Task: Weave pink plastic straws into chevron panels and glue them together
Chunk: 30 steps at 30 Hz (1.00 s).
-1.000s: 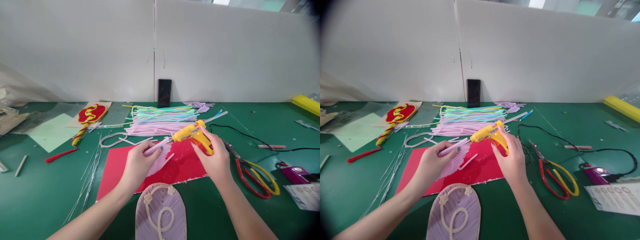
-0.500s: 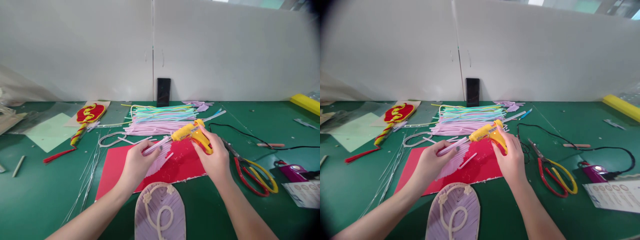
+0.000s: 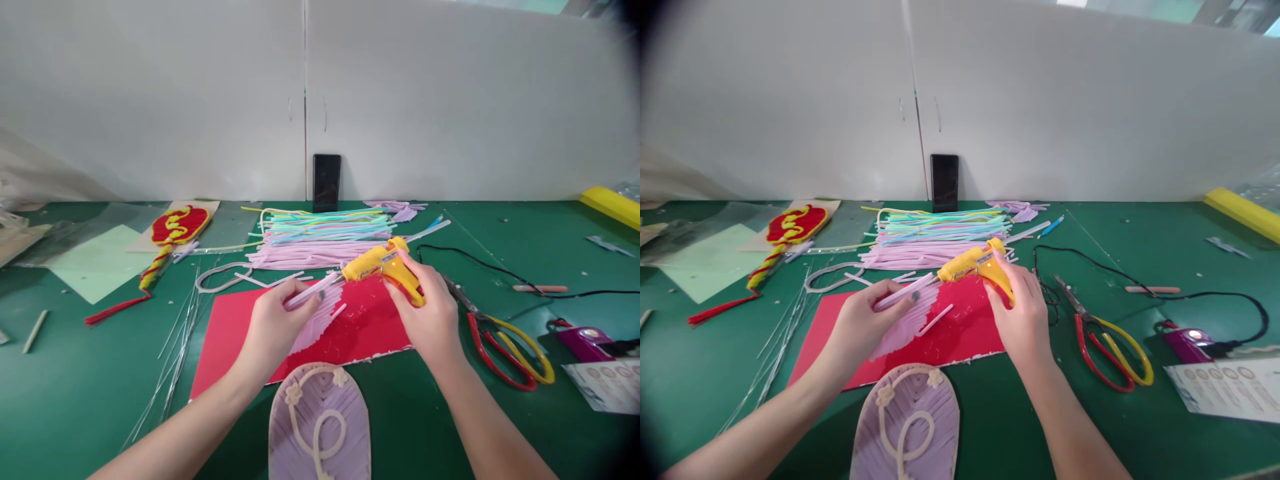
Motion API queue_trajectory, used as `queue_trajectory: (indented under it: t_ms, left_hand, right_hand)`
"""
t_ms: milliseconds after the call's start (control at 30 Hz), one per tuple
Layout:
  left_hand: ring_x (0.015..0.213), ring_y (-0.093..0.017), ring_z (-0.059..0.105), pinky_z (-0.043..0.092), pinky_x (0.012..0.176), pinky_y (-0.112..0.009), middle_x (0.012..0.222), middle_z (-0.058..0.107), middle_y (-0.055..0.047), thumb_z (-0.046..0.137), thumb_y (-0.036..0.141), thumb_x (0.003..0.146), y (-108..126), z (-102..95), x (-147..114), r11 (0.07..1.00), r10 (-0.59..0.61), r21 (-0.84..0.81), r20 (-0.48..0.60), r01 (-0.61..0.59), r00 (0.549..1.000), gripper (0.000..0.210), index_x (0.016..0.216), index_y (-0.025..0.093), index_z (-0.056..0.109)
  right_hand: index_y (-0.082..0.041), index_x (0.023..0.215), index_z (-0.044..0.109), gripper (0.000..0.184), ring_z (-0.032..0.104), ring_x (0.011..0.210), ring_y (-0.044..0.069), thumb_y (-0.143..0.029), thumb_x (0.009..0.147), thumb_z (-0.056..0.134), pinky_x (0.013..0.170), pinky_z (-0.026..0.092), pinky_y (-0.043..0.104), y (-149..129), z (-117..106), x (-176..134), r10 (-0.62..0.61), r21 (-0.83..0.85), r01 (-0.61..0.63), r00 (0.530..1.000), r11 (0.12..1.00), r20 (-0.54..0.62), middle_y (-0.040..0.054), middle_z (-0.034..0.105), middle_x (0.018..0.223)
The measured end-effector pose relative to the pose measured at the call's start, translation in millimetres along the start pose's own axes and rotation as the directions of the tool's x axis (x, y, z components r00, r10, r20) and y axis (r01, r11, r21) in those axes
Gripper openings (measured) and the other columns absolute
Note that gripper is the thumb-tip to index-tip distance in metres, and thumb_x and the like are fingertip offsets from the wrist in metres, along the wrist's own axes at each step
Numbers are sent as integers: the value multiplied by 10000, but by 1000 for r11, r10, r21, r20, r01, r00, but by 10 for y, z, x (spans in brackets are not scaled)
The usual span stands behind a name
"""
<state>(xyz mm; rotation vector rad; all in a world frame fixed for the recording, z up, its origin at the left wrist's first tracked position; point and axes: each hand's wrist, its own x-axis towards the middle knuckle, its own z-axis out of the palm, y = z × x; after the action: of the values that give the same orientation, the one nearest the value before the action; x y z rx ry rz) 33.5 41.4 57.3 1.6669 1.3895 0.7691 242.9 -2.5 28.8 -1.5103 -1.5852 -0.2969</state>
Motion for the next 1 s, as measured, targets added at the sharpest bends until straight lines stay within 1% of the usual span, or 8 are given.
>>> queue_trajectory:
  t_ms: [267,500,833,1000]
  left_hand:
    - [521,-83,405,285,483,-185,561,501,61,559,356,740,-20,7,5,1000,2,4,1,-2,1000,194,660,180,548]
    - [531,-84,416,295,494,-182,560,498,62,563,343,735,-3,10,-3,1000,-4,-13,0,4,1000,186,650,178,545]
    - [521,-82,404,285,482,-182,557,494,63,566,368,740,-14,20,-5,1000,-18,-8,-2,18,1000,204,660,182,545]
    - [535,-84,426,298,491,-178,573,513,60,565,368,738,-27,22,6,1000,-12,-15,4,12,1000,200,669,181,552]
  right_hand:
    - [-218,1218,498,422,572,945,221,-151,806,555,852,471,381,34,-1,-19,4,-9,-4,1000,1000,-3,98,614,1064]
    - [-210,1220,498,422,574,940,221,-146,807,555,849,474,381,11,-1,-11,-2,-14,2,1000,1000,-4,103,617,1058]
    - [-205,1214,503,415,580,919,216,-144,807,557,832,483,373,21,-10,-7,-12,-22,11,1000,1000,-12,105,621,1034]
    - [-211,1217,501,417,574,930,221,-154,807,556,848,476,385,27,-2,-18,-5,-50,4,1000,999,-18,101,620,1046]
